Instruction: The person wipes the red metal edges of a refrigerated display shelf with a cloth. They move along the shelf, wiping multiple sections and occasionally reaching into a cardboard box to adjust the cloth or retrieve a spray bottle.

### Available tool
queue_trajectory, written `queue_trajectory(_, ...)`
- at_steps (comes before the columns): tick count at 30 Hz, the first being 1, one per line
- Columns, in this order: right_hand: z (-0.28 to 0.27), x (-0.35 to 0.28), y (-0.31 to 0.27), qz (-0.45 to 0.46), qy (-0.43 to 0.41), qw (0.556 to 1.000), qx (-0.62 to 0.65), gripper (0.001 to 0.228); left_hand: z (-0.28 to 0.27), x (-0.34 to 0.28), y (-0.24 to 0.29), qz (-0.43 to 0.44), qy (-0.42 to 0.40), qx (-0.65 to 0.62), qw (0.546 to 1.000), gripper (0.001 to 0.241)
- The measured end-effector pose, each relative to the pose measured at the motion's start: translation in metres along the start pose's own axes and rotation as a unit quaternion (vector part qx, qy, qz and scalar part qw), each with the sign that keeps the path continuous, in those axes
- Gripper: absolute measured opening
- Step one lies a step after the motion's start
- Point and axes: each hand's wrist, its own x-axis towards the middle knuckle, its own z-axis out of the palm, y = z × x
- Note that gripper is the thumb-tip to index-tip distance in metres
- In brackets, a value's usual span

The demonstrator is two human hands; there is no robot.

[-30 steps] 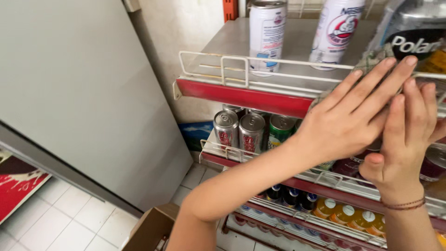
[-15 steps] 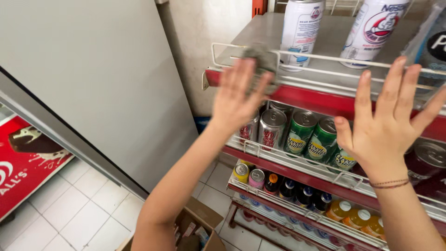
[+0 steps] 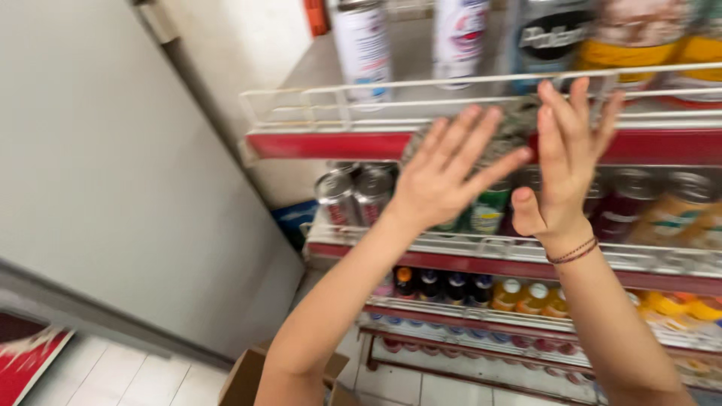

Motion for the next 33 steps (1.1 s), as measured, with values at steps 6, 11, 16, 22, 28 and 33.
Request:
queue_trajectory(6,-0.103,-0.015,0.051,0.075,0.151,0.983,-0.075,0.074,0.054,0.074,0.086,0.076,0.034,0.013,0.996,0.047)
queue_trajectory(11,-0.168,-0.035,0.099,0.105,0.212,0.965,-0.110,0.070,0.090,0.139,0.158,0.087,0.073,0.063,0.992,0.042)
queue_trajectory(16,-0.220,-0.069,0.137,0.152,0.244,0.944,-0.158,0.068,0.140,0.199,0.243,0.077,0.094,0.046,0.992,0.044)
queue_trajectory(22,-0.283,-0.111,0.182,0.159,0.260,0.912,-0.274,0.068,0.200,0.256,0.328,0.086,0.113,0.039,0.989,0.047)
queue_trajectory(28,-0.345,-0.142,0.203,0.154,0.256,0.905,-0.304,0.062,0.244,0.301,0.393,0.096,0.113,0.054,0.988,0.054)
queue_trajectory(33,-0.371,-0.170,0.203,0.219,0.194,0.895,-0.336,0.042,0.263,0.320,0.417,0.124,0.129,0.076,0.981,0.057)
